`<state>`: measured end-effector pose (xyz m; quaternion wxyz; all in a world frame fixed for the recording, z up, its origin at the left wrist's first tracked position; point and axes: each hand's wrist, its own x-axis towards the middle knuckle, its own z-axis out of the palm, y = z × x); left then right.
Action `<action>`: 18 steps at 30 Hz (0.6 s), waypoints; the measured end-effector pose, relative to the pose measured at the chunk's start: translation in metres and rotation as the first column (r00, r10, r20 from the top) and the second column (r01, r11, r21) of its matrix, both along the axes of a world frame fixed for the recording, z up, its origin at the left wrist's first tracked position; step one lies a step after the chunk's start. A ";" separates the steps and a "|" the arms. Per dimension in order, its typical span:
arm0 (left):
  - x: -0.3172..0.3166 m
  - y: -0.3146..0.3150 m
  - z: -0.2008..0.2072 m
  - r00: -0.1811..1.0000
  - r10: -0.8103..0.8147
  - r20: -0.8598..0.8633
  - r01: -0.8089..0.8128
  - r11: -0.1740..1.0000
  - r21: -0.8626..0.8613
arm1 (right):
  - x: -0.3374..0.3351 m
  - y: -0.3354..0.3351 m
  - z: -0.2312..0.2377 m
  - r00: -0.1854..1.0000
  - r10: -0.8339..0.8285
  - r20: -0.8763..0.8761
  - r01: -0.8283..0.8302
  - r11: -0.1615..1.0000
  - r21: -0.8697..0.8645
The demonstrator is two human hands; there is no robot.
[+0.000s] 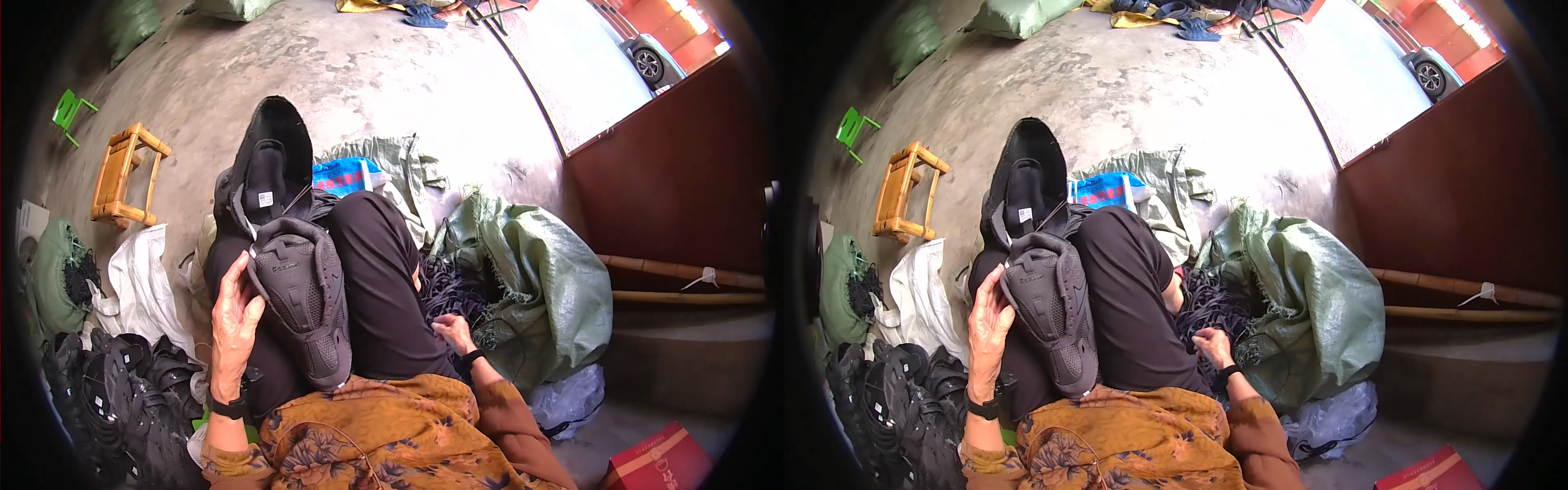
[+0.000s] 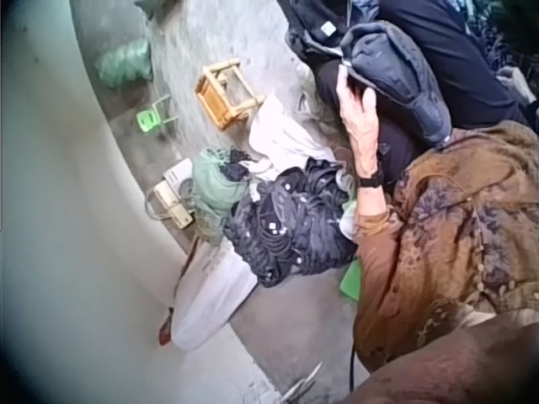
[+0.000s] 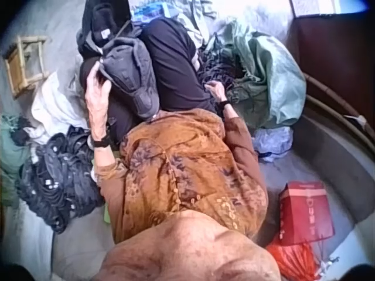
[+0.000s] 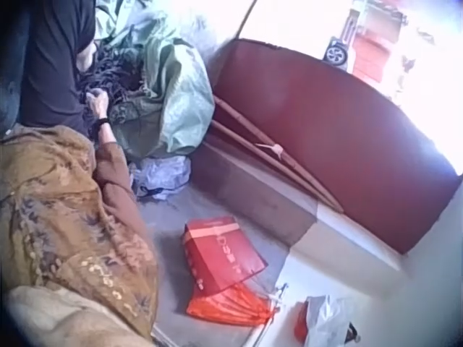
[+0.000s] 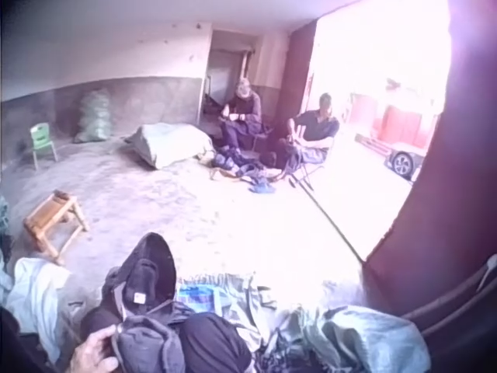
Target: Lacing a black athletic shoe while sitting in a workshop environment.
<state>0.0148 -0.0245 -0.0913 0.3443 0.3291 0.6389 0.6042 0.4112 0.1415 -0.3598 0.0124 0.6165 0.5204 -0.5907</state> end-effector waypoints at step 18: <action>0.006 -0.003 0.012 0.775 0.019 -0.632 -0.170 0.969 -0.180 | -0.047 0.041 0.128 0.959 0.282 -0.003 -0.169 0.582 0.795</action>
